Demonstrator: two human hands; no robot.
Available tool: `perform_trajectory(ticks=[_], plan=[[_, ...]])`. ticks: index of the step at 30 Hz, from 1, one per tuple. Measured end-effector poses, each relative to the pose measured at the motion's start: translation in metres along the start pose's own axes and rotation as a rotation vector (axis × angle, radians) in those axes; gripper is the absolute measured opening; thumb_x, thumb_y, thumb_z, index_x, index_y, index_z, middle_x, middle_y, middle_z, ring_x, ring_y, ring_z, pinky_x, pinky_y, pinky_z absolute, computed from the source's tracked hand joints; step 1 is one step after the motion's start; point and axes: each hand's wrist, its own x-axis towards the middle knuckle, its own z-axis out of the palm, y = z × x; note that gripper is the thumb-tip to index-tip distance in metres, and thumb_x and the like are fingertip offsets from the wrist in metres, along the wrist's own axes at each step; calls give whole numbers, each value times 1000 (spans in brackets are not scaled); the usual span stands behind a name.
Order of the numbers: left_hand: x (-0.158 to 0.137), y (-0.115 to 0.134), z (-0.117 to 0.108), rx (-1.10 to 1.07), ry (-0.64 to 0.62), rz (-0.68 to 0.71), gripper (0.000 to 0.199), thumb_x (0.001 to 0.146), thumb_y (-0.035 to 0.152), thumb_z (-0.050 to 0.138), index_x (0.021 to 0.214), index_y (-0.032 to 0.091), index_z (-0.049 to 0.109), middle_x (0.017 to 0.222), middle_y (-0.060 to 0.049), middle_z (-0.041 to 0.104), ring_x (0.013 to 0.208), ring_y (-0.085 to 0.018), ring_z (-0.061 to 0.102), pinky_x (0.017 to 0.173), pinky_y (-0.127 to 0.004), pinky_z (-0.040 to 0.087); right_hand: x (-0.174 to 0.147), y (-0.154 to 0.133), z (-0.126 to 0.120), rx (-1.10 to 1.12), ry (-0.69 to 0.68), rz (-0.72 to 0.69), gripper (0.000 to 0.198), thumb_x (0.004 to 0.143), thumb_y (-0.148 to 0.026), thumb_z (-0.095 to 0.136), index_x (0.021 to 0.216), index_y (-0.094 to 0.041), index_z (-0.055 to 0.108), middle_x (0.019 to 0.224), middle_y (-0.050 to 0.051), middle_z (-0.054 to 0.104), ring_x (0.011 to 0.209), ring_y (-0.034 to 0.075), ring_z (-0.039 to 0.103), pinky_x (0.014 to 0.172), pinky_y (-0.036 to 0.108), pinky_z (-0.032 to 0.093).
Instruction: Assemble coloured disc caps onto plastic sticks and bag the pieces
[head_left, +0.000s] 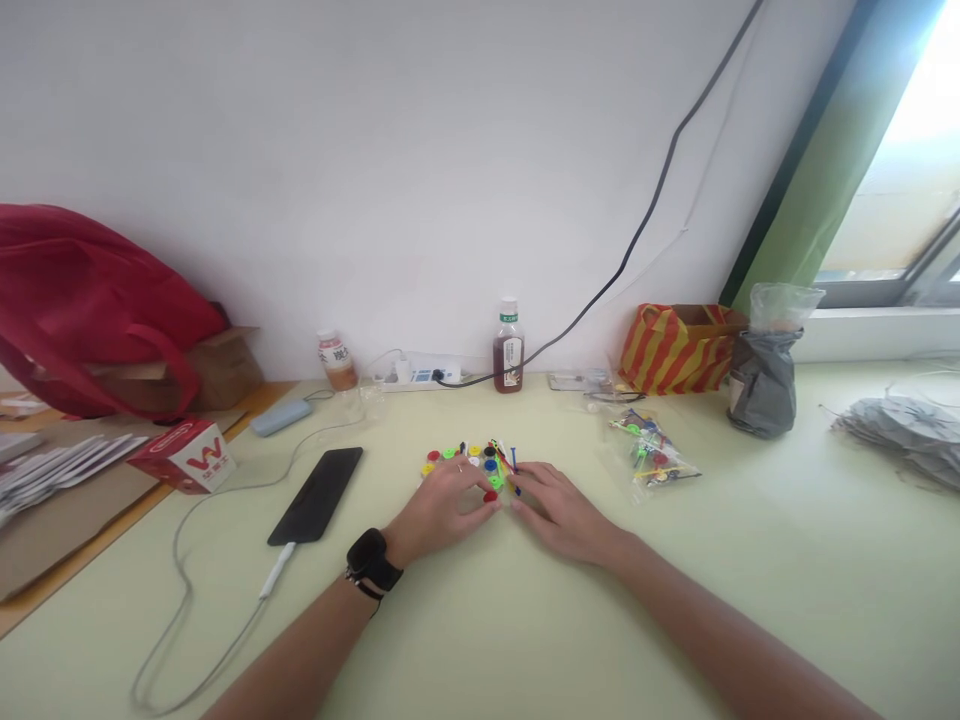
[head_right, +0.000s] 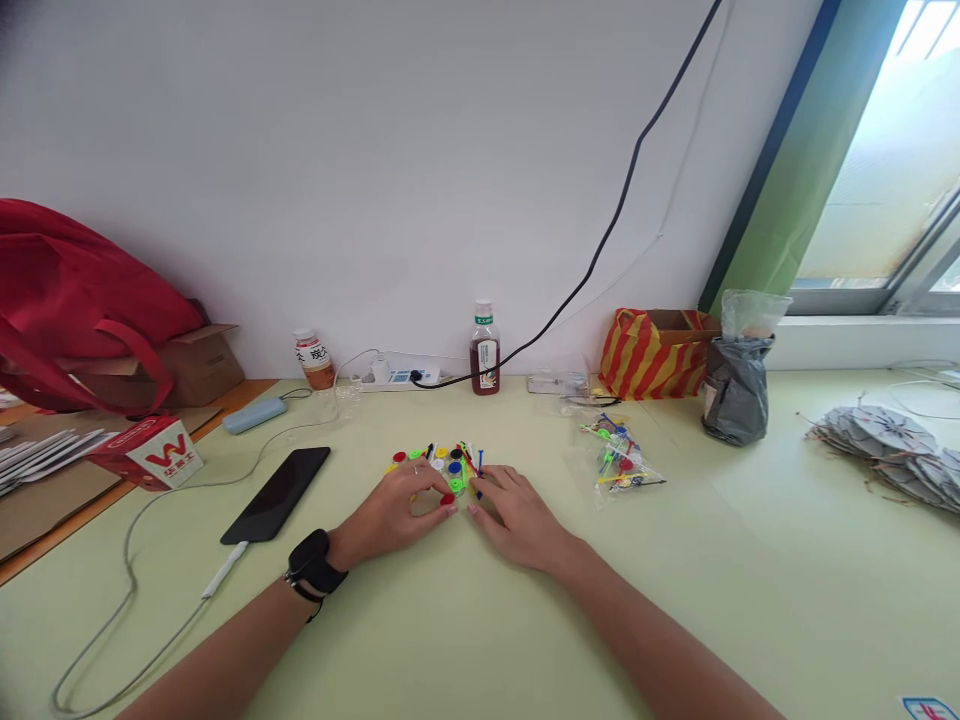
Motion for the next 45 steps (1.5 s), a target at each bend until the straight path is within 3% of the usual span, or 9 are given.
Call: perform_trajectory(ticks=[4,16,23,28,34,37,42,45], plan=[[-2,0,5,36,-61,-40,14,92,36,68,98,24,73,94,-6,71,95,-23,65,85,-36,51,0,-2,-1,8,13,0,45,101,-32,55,145,-22,56,143,14,59,135,30,52,113,49,46],[-1,3,5,3,-39,-99,17,92,37,67,101,24,75,94,-6,72,92,-23,66,83,-34,52,2,-3,0,116,72,39,52,100,-33,57,151,-22,50,148,13,57,139,29,51,118,50,43],[3,4,9,-197,31,-153,20,94,39,66,102,22,73,93,-3,73,80,-17,65,76,-30,54,12,3,-9,390,265,140,29,100,-37,56,120,-23,71,121,11,70,113,25,67,102,43,56],[6,-4,18,-448,92,-222,29,87,39,75,108,18,71,104,-8,72,82,-17,68,76,-31,59,14,12,-13,467,331,218,31,99,-44,57,109,-20,74,117,13,72,109,26,70,98,42,59],[6,-5,22,-530,100,-303,29,86,38,78,105,18,73,92,-6,75,83,-18,70,78,-32,60,11,12,-16,330,273,79,36,101,-35,54,131,-23,69,136,12,67,127,28,63,113,48,50],[6,-6,24,-531,111,-318,30,85,38,79,106,17,74,91,-6,75,82,-19,70,78,-33,60,10,9,-17,311,283,30,34,101,-33,54,130,-25,70,135,11,68,126,27,64,113,47,50],[8,-4,26,-756,158,-412,41,76,37,87,109,15,73,103,-10,77,94,-23,74,90,-39,62,13,0,-18,580,430,164,27,100,-44,59,106,-24,75,109,10,76,105,26,73,97,44,59],[9,1,26,-822,143,-424,46,74,36,89,111,15,73,106,-11,77,99,-24,74,95,-41,62,14,-9,-20,805,403,258,31,92,-50,69,104,-21,74,102,9,78,98,26,75,91,42,61]])
